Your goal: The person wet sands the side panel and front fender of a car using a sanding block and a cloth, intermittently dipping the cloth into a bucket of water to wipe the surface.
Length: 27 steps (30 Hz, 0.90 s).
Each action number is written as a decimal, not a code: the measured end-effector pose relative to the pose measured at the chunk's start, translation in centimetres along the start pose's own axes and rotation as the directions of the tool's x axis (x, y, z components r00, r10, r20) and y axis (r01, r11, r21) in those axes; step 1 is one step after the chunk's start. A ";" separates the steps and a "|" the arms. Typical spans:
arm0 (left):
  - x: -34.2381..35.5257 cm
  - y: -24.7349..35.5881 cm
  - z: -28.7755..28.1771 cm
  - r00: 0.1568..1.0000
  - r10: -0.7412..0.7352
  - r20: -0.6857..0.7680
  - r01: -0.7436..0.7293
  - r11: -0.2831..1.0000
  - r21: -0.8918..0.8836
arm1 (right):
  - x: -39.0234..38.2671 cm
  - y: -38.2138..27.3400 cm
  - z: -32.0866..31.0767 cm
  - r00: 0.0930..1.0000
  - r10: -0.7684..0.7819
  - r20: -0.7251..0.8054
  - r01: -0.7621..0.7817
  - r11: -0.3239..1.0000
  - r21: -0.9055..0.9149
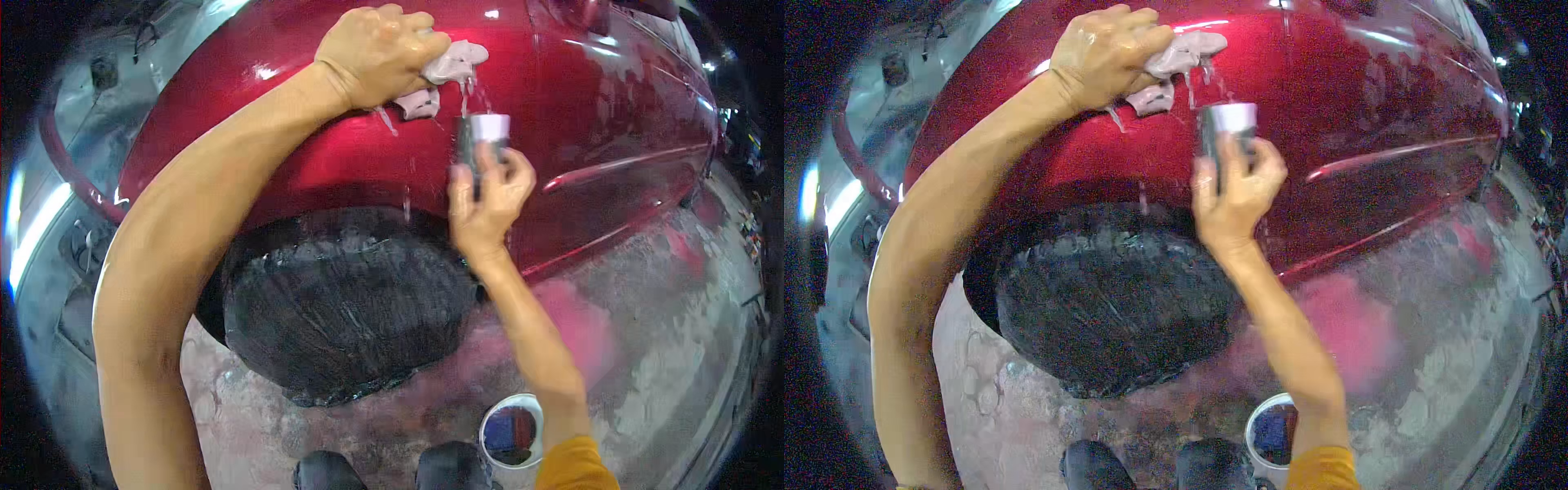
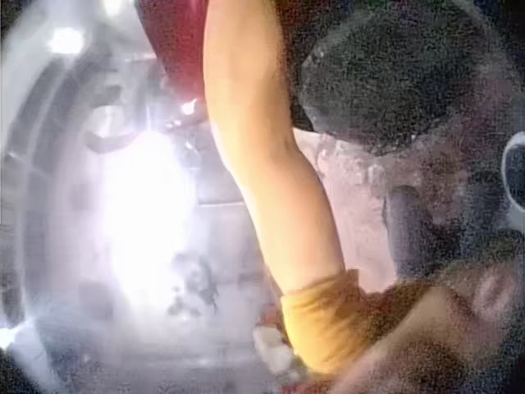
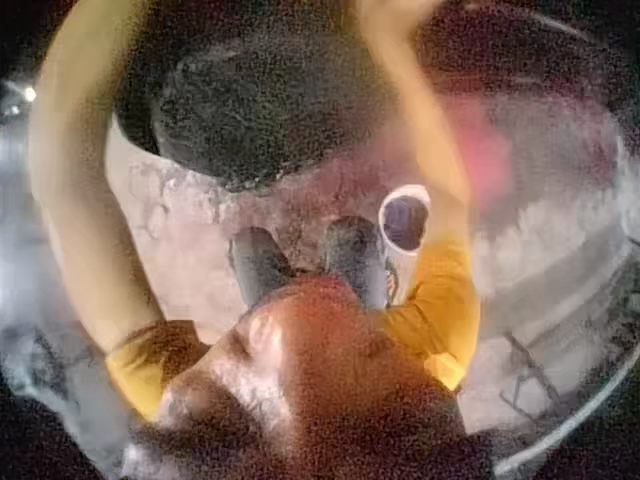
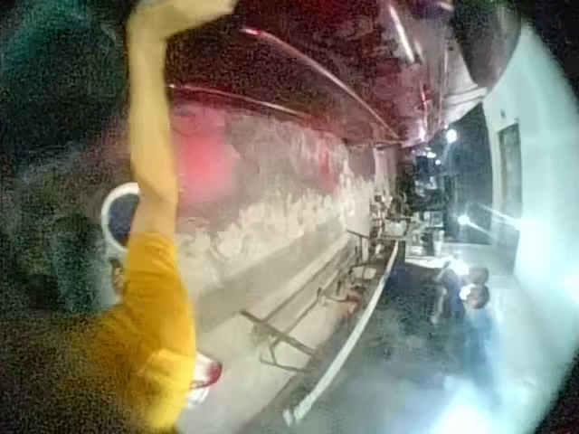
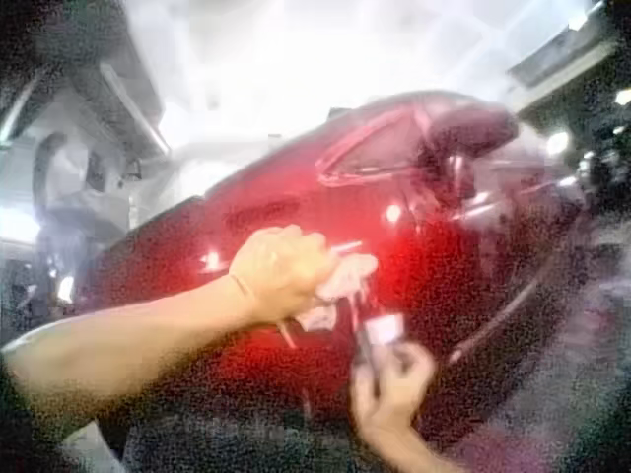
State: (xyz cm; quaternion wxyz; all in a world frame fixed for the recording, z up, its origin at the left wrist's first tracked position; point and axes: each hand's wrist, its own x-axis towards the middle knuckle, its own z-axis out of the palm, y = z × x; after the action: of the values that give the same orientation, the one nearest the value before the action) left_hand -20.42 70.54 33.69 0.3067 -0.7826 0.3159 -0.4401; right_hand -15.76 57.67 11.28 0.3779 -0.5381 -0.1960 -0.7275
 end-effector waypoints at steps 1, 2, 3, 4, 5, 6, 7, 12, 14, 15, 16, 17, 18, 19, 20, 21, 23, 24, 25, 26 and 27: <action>-0.7 -0.3 0.0 0.998 0.006 -0.057 -0.005 1.000 0.018 | 1.2 0.7 0.4 0.996 0.089 -0.004 -0.089 0.993 -0.079; -1.3 -0.6 0.2 0.993 0.017 -0.113 -0.014 1.000 0.027 | 2.2 1.1 0.7 0.979 0.195 -0.053 -0.201 0.967 -0.153; -1.8 -0.8 0.6 0.987 0.001 -0.158 -0.001 1.000 0.006 | 3.2 0.9 1.8 0.982 0.184 -0.033 -0.187 0.964 -0.191; -2.3 -1.1 0.9 0.988 0.004 -0.153 -0.003 1.000 0.004 | 4.0 0.5 2.6 0.966 0.246 -0.082 -0.258 0.945 -0.200; -2.7 -1.6 1.1 0.990 0.010 -0.143 -0.002 0.998 0.056 | 4.1 -0.6 3.5 0.976 0.217 -0.028 -0.217 0.952 -0.217; -3.2 -2.1 1.3 0.990 0.013 -0.137 0.002 0.994 0.107 | 4.1 -1.9 4.0 0.992 0.126 0.017 -0.116 0.950 -0.290; -3.9 -2.7 1.2 0.945 0.106 -0.310 -0.096 0.994 0.048 | 3.3 -3.1 4.4 0.995 0.101 -0.017 -0.102 0.966 -0.237; -8.3 -4.5 0.4 0.940 0.028 -0.339 -0.013 0.999 0.046 | 1.7 -2.4 1.6 0.977 -0.187 0.107 0.192 0.981 -0.039; -9.6 -4.4 0.4 0.947 -0.009 -0.320 0.023 0.999 0.039 | 2.9 -1.1 1.9 0.998 0.060 -0.024 -0.063 0.978 -0.198; -9.7 -4.3 0.6 0.936 -0.017 -0.351 0.037 0.998 0.049 | 3.6 -1.2 2.5 0.994 0.105 -0.003 -0.102 0.962 -0.252; -9.8 -4.4 0.7 0.920 -0.018 -0.391 0.048 0.997 0.067 | 4.4 -2.0 3.3 0.979 0.199 -0.050 -0.205 0.942 -0.268; -10.0 -4.3 0.8 0.927 -0.032 -0.375 0.062 0.996 0.070 | 4.4 -3.5 4.3 0.986 0.165 -0.015 -0.163 0.954 -0.252; -10.1 -4.5 0.8 0.922 -0.026 -0.386 0.058 0.996 0.072 | 4.0 -5.9 4.9 0.995 0.067 0.073 -0.049 0.974 -0.221; -10.7 -4.6 0.7 0.921 -0.053 -0.386 0.075 0.996 0.041 | 2.9 -8.4 5.5 0.994 0.040 0.105 -0.013 0.969 -0.246; -11.4 -4.8 0.4 0.921 -0.082 -0.380 0.091 0.996 0.005 | 1.6 -10.3 5.4 0.989 0.019 0.149 -0.006 0.996 -0.089; -12.4 -5.3 0.0 0.921 -0.075 -0.382 0.080 0.997 -0.004 | 1.1 -10.3 4.7 0.983 -0.002 0.185 0.004 1.000 -0.010; -14.9 -6.1 -0.7 0.927 -0.091 -0.364 0.102 0.995 0.012 | 0.7 -9.1 3.6 0.970 -0.105 0.218 0.106 0.994 0.005; -16.5 -6.4 -1.2 0.933 -0.110 -0.342 0.125 0.992 0.021 | 0.9 -7.8 3.0 0.970 -0.160 0.181 0.174 0.983 -0.060; -17.7 -6.8 -1.5 0.930 -0.102 -0.352 0.126 0.991 0.046 | 1.1 -6.7 3.2 0.986 -0.021 0.163 0.037 0.995 -0.095; -18.7 -7.0 -1.5 0.932 -0.121 -0.343 0.148 0.988 0.053 | 1.4 -5.6 3.8 0.995 0.024 0.100 -0.013 0.993 -0.118; -19.2 -7.0 -1.2 0.926 -0.158 -0.341 0.182 0.982 0.039 | 2.1 -6.2 4.9 0.993 0.049 0.110 -0.028 0.982 -0.185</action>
State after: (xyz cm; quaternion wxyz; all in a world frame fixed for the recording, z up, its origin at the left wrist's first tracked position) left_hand -27.84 89.29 29.96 0.2362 -0.7090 0.2790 -0.6032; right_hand -17.63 64.29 15.64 0.3288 -0.6149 -0.1391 -0.7032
